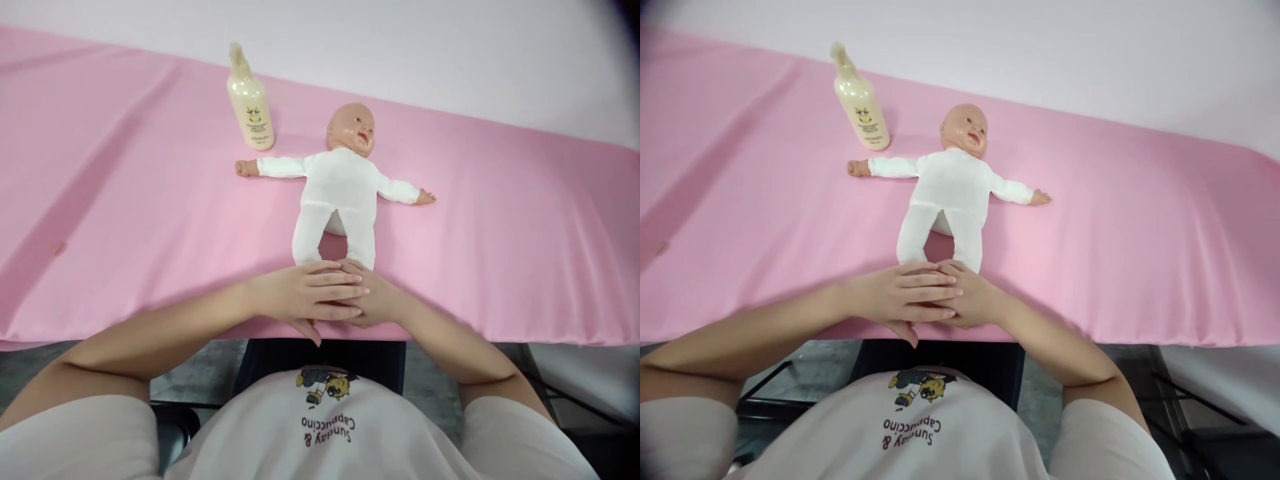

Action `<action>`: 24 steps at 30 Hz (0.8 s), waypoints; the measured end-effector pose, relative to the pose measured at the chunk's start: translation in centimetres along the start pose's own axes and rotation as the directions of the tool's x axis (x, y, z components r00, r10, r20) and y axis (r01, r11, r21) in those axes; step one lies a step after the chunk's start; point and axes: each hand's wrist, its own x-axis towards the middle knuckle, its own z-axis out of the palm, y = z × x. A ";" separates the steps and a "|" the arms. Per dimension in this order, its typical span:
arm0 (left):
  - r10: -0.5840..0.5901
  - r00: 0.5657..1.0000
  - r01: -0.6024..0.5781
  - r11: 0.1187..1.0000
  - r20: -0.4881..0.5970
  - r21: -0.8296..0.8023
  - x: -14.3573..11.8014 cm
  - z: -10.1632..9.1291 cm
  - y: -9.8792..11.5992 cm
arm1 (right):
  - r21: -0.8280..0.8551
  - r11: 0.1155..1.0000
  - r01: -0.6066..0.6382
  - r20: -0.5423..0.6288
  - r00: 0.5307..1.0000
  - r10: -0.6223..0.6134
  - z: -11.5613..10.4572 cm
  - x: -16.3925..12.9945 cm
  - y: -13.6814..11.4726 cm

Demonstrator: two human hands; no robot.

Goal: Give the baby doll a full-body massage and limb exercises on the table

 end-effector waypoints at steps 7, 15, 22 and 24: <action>-0.144 0.981 0.163 0.974 0.128 -0.160 0.2 0.2 0.2 | 0.019 1.000 -0.014 0.066 0.998 0.013 -0.7 0.7 0.0; -0.153 0.986 0.157 0.984 0.059 -0.080 0.0 0.8 -0.3 | 0.043 0.988 -0.149 0.027 0.989 0.148 -1.0 0.6 0.4; -0.138 0.988 0.130 0.984 -0.062 -0.119 -0.1 1.0 0.0 | 0.046 0.998 -0.041 0.080 0.996 0.037 -2.0 0.8 -0.2; -0.141 0.989 0.136 0.985 -0.046 -0.106 -0.2 1.2 0.1 | 0.042 0.998 -0.048 0.077 0.996 0.044 -1.7 0.8 -0.1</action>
